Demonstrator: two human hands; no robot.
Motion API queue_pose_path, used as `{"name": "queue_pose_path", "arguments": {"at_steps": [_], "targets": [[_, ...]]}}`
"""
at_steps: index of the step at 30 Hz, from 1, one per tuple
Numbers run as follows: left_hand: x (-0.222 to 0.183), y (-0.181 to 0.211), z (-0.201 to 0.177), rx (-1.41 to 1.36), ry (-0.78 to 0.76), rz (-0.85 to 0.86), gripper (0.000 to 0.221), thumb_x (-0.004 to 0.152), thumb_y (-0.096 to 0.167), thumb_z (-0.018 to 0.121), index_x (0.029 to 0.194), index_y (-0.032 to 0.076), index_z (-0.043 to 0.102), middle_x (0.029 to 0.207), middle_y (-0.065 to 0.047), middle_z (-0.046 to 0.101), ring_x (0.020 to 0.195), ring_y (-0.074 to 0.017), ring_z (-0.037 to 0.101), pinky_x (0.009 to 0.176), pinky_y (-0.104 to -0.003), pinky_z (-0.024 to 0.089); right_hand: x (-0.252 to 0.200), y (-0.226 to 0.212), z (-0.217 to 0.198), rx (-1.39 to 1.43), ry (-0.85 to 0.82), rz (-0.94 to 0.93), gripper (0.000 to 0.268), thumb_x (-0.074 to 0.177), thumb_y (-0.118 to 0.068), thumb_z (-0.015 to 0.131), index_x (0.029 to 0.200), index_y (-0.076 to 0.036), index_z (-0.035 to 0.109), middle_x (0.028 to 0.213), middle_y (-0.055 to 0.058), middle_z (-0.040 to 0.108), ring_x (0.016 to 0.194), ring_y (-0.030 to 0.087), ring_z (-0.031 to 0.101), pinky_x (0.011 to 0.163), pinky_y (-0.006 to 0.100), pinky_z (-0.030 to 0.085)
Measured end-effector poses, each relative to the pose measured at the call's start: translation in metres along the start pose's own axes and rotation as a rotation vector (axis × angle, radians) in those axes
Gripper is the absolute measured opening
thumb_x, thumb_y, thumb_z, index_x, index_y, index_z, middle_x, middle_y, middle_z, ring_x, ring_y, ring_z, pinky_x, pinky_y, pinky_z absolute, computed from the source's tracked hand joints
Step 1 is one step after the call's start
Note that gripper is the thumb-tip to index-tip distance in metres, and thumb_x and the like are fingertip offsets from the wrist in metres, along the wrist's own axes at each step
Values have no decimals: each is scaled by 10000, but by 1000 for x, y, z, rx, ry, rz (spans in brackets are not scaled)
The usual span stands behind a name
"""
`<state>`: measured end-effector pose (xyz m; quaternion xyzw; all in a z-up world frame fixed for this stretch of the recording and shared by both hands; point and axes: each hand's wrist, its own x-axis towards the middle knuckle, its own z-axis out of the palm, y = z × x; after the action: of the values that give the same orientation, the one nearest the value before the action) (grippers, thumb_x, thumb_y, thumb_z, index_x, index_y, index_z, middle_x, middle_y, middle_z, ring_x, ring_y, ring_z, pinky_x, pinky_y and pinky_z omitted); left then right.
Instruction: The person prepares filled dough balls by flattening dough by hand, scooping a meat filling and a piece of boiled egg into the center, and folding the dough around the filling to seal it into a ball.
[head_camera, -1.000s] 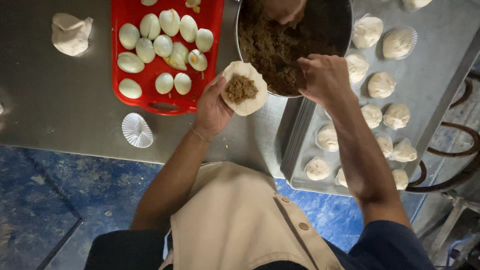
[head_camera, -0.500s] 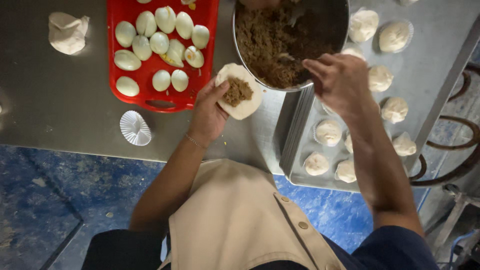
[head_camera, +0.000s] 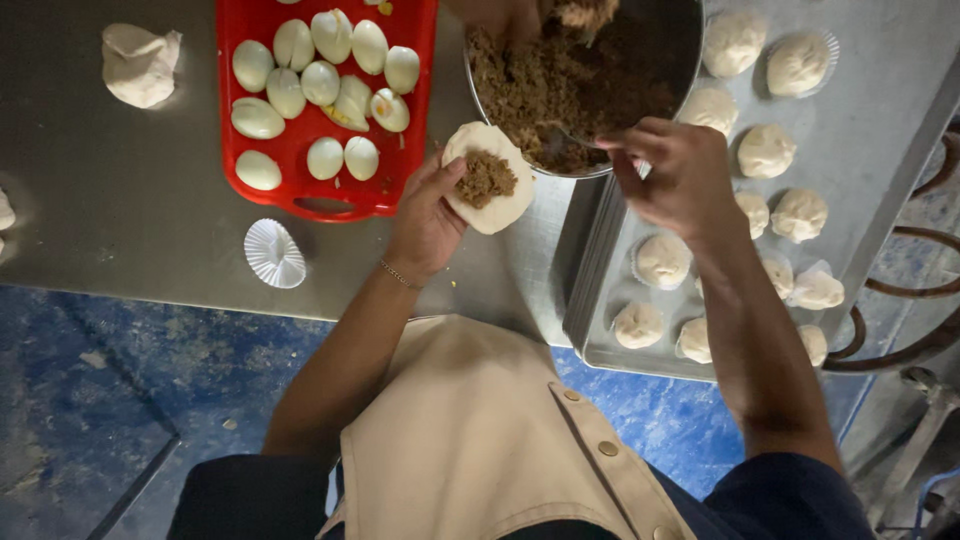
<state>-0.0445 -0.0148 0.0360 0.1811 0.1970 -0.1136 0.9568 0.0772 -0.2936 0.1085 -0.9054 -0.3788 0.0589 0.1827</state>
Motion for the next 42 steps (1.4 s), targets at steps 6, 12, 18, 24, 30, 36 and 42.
{"name": "queue_pose_path", "arguments": {"at_steps": [6,12,18,24,30,36,42], "targets": [[-5,5,7,10,-21,-21,450,1060,148,559,1455,-44,463,1386,-156,611,1305,-245,615,1151,-404,504,-8,-7,-31,122,20,244,121,1051,-101,729,1137,-120,813,916,64,767,626,104,635,530,265,487],[-7,-1,27,-130,-84,-26,517,1110,316,427,1490,-35,426,1440,-170,574,1345,-278,589,1166,-448,496,-31,-73,-49,47,142,347,145,1045,-40,737,1163,-99,797,910,80,753,673,154,664,579,308,530],[-13,-4,45,-85,-104,-45,507,1098,310,470,1479,-23,443,1404,-160,595,1296,-254,621,1110,-430,544,-40,-119,-38,7,266,232,234,1006,20,728,1224,-62,742,982,105,715,825,249,702,689,369,548],[-19,-10,54,156,-21,76,381,1040,189,635,1343,-29,556,1219,-119,689,1106,-201,706,970,-375,621,-44,-126,-40,-87,305,115,265,965,26,732,1206,-82,751,968,101,708,831,263,698,679,383,547],[-22,-15,54,193,33,148,368,993,105,714,1314,-27,591,1197,-106,690,1077,-178,701,951,-361,617,-40,-131,-46,58,267,197,185,1018,-20,734,1189,-86,754,899,85,689,729,213,659,625,339,508],[-18,-18,49,236,79,172,371,974,101,729,1304,-27,618,1168,-107,700,1037,-172,700,911,-335,611,-34,-122,-53,217,191,381,133,1011,-74,756,1142,-88,777,765,60,654,594,106,559,546,284,428],[-6,-24,40,186,157,189,362,941,89,737,1272,-5,623,1161,-96,701,1037,-174,706,911,-336,615,-33,-105,-44,372,163,508,155,1001,-48,750,1153,-62,773,759,40,668,631,42,540,558,229,417]]}}
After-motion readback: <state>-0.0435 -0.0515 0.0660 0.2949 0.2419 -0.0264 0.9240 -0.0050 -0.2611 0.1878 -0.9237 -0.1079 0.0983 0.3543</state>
